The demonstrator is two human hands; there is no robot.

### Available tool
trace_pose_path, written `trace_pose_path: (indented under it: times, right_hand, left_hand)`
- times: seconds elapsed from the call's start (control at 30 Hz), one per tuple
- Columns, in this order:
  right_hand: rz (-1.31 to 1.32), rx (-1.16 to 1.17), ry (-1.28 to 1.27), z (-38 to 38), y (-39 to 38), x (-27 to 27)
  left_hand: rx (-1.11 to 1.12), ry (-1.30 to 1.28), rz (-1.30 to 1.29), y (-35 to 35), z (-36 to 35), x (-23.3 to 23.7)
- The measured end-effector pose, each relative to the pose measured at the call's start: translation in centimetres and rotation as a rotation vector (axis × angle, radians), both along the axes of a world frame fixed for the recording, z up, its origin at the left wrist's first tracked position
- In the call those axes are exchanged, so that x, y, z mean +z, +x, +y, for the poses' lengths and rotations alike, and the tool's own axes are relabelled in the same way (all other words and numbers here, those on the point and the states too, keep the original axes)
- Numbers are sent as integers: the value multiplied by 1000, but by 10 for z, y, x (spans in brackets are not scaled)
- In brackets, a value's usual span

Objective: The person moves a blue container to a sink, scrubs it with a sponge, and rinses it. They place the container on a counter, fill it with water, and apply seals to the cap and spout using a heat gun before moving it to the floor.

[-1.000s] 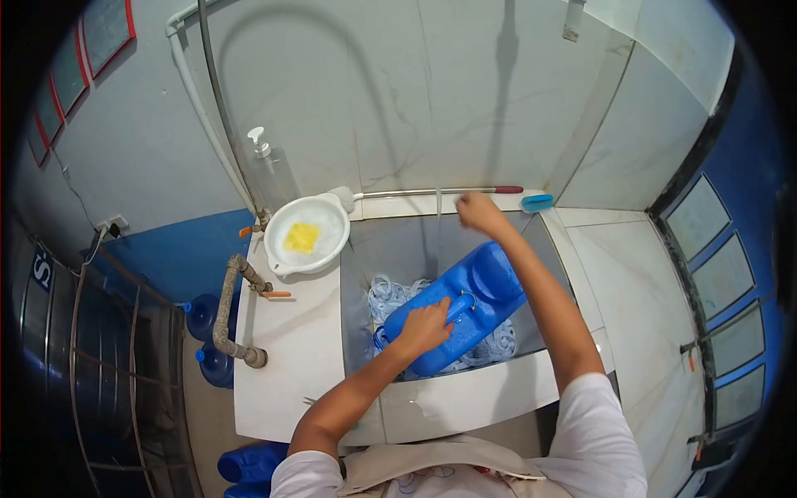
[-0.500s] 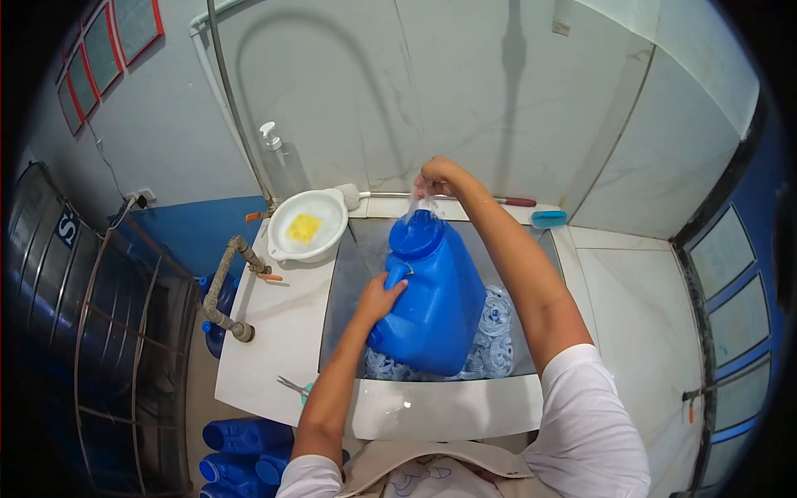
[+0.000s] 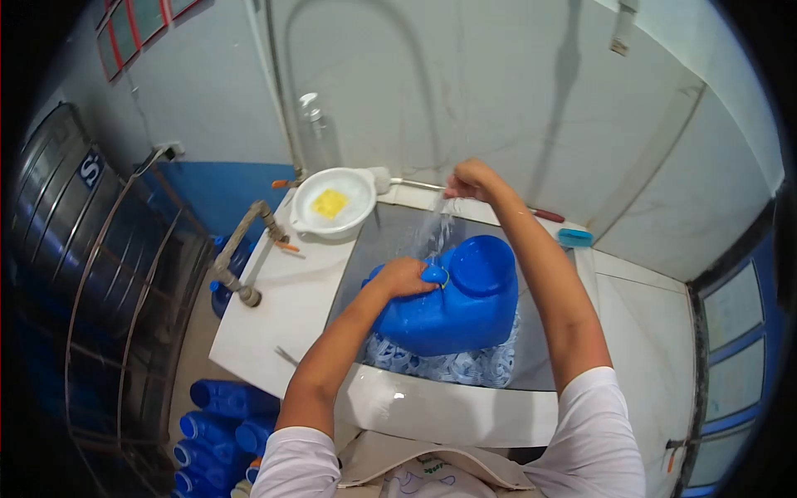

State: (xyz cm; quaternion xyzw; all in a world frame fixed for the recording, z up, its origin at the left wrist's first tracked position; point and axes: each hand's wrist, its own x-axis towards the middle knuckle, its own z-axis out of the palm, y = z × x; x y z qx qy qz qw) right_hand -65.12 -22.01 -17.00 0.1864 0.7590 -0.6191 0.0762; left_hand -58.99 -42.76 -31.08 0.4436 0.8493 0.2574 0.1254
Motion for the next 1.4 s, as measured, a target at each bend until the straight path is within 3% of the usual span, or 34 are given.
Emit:
trace_pose_path:
  times: [0.13, 0.23, 0.27, 0.33, 0.37, 0.43, 0.47, 0.53, 0.63, 0.7, 0.77, 0.87, 0.9, 0.97, 1.1, 1.2, 1.23, 1.3, 1.33, 1.4]
  right_hand:
    - [-19, 72, 49, -28, -6, -46]
    - [105, 461, 424, -101, -39, -83]
    - [396, 570, 586, -126, -62, -108]
    - [689, 499, 863, -183, -78, -123]
    - [700, 497, 867, -201, -80, -133]
    - [838, 234, 1291, -223, -86, -144]
    - [844, 232, 1296, -224, -96, -141]
    - [314, 723, 839, -220, -109, -133]
    - [428, 608, 937, -215, -100, -125]
    - [532, 456, 818, -192, -55, -79]
    - [724, 325, 875, -142, 7, -45]
    - [454, 123, 982, -50, 84, -33]
    - [318, 67, 1024, -31, 109, -32]
    - [415, 45, 1369, -9, 151, -77]
    - [459, 166, 1437, -17, 216, -78]
    - [514, -151, 1474, 44, 216, -94]
    - [506, -160, 1474, 40, 218, -94]
    - [573, 110, 1218, 24, 206, -93]
    - [637, 335, 1288, 14, 205, -91]
    - [510, 274, 1268, 33, 200, -79]
  left_hand:
    - [239, 20, 51, 40, -46, -28]
    - [353, -2, 37, 53, -72, -50]
    - [404, 8, 32, 52, -78, -57]
    - [396, 12, 21, 53, -84, -60]
    - [384, 13, -4, 53, -86, -60]
    - [360, -8, -2, 52, -82, -60]
    - [330, -38, -11, 49, -81, -59]
    - [324, -28, -12, 45, -79, -53]
    - [296, -20, -45, 41, -69, -45]
    - [265, -27, -73, 36, -64, -40]
    - [238, -29, -55, 35, -54, -34]
    - [218, 32, -17, 39, -29, -18]
    - [192, 40, -23, 41, -17, -12]
    - [181, 117, 57, 46, 10, 1]
    - [124, 90, 108, 63, 50, 19]
    - [106, 69, 85, 76, 72, 24]
    - [85, 77, 98, 82, 76, 21]
    - [67, 90, 119, 84, 84, 25]
    - [43, 68, 121, 86, 83, 26]
    - [18, 27, 119, 91, 73, 24]
